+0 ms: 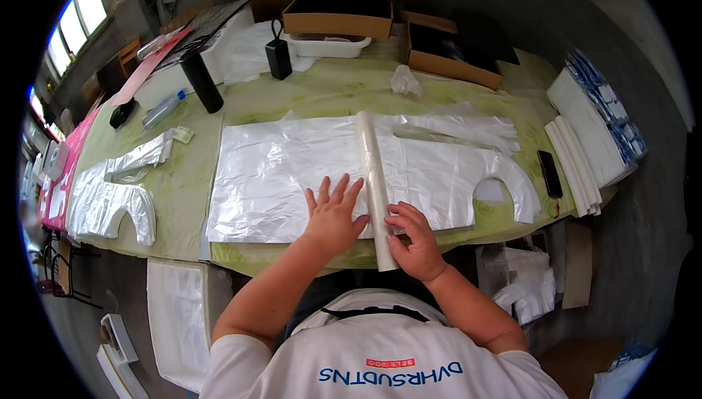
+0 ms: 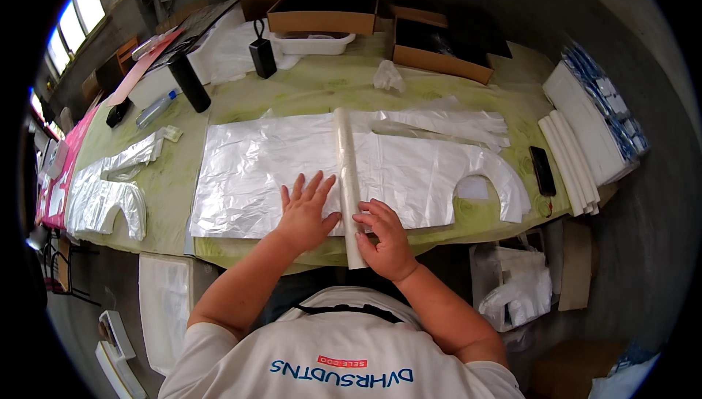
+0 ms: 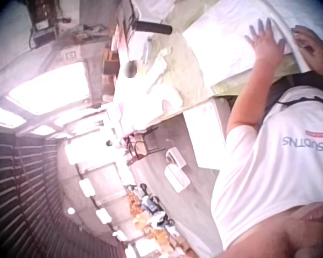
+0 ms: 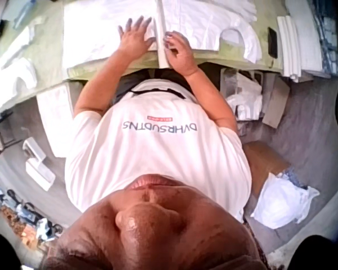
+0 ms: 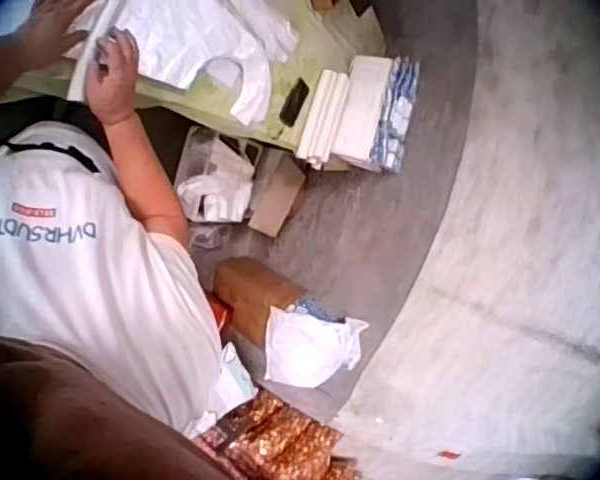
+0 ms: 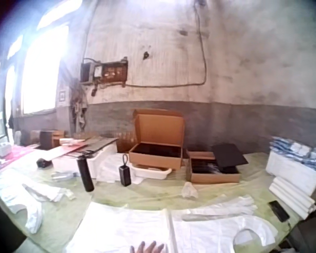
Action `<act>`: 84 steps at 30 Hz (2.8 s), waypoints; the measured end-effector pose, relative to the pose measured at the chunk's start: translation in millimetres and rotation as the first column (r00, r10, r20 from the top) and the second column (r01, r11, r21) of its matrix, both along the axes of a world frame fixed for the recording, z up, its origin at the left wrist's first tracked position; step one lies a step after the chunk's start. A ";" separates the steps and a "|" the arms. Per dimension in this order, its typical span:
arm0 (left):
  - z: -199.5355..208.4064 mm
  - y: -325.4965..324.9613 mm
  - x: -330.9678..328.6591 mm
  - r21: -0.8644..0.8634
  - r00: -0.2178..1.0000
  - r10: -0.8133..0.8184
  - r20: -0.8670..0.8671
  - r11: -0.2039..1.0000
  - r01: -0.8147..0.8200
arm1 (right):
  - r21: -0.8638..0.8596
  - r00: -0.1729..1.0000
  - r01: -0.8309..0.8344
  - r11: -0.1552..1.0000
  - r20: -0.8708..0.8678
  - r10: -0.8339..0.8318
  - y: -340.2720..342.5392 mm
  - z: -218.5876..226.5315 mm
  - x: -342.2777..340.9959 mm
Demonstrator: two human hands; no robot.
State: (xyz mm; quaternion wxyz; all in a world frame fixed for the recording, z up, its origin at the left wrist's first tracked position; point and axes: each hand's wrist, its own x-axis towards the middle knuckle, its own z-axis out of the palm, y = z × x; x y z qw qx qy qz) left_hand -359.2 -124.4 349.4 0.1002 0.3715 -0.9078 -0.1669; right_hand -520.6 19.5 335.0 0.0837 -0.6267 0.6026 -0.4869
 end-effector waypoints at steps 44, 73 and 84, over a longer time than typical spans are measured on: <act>19.0 -5.8 -9.2 -0.167 0.917 -0.166 -0.362 0.980 0.111 | 0.046 0.915 0.276 0.960 -0.318 -0.248 -38.1 -5.5 -37.5; 6.7 -9.4 15.4 0.032 0.979 -0.083 -0.185 0.995 0.091 | -0.074 0.363 0.885 0.459 -0.509 -0.781 -27.0 8.7 -313.6; 6.8 -9.9 18.6 0.020 0.984 -0.079 -0.162 0.996 0.083 | 0.555 0.819 0.534 0.637 -0.526 -0.229 -114.8 16.2 -109.8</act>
